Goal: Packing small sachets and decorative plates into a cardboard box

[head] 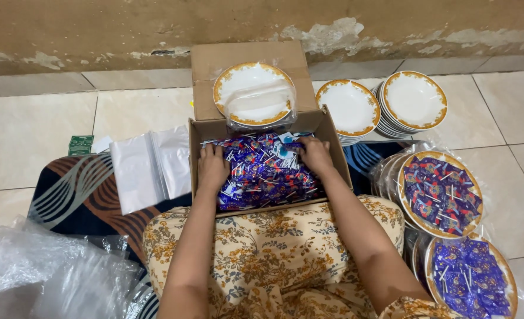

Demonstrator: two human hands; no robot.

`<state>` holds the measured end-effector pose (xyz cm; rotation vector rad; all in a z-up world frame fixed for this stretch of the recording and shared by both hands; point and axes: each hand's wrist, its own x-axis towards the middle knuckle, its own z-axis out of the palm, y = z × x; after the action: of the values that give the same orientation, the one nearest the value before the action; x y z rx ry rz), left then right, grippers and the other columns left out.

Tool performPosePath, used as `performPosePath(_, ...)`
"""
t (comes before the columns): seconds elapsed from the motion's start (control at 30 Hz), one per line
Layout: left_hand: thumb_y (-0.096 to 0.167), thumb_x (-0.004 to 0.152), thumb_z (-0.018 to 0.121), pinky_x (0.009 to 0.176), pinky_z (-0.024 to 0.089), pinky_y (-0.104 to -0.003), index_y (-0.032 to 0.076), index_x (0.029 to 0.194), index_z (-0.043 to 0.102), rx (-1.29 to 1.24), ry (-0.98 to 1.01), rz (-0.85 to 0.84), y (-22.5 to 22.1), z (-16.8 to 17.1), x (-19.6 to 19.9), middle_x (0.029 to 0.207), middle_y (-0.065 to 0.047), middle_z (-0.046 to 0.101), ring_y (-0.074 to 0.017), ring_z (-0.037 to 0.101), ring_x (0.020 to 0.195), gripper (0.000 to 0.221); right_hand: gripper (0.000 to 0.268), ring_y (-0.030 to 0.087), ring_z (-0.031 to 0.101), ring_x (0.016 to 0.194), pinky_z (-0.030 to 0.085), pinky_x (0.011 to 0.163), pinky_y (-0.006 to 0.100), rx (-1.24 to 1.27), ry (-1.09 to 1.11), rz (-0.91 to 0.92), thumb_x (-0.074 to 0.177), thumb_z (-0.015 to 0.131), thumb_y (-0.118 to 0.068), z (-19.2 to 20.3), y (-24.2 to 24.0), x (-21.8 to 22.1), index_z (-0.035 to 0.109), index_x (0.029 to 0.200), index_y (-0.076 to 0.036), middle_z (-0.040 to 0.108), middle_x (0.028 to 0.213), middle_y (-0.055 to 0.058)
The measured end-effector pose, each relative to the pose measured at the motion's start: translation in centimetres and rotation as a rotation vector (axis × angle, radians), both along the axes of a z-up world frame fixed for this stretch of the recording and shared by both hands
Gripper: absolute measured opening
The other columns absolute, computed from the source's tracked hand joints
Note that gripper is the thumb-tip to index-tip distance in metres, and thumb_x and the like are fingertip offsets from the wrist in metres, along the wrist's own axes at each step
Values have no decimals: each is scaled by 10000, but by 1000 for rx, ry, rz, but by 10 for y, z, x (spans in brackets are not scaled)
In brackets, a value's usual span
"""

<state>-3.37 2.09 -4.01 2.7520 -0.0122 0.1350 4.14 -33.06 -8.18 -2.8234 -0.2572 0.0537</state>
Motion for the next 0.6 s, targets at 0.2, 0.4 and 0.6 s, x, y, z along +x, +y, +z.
performPosePath(0.2, 37, 838, 620, 1012, 510, -504, -11, 1256, 572, 47, -35, 53, 3, -14, 11, 1400, -227, 425, -457, 337, 1382, 424, 424, 486, 647, 1110, 486, 938, 622, 472, 90, -55, 921, 604, -180, 95, 31, -47, 514, 1334, -150, 720, 1088, 220)
performPosePath(0.4, 135, 824, 680, 993, 547, -523, 38, 1287, 610, 73, 220, 35, 4, -48, 15, 1472, -178, 413, -436, 428, 1337, 479, 318, 386, 699, 986, 524, 874, 522, 647, -31, 43, 900, 613, -191, 97, 47, -52, 674, 1210, -223, 745, 924, 112)
performPosePath(0.6, 160, 836, 703, 961, 557, -482, -5, 1260, 622, 33, 118, 19, 7, -49, 19, 1372, -213, 503, -413, 483, 1292, 461, 299, 199, 654, 702, 562, 713, 321, 945, -151, -3, 960, 584, -73, 119, 85, -71, 793, 1141, -186, 712, 705, 68)
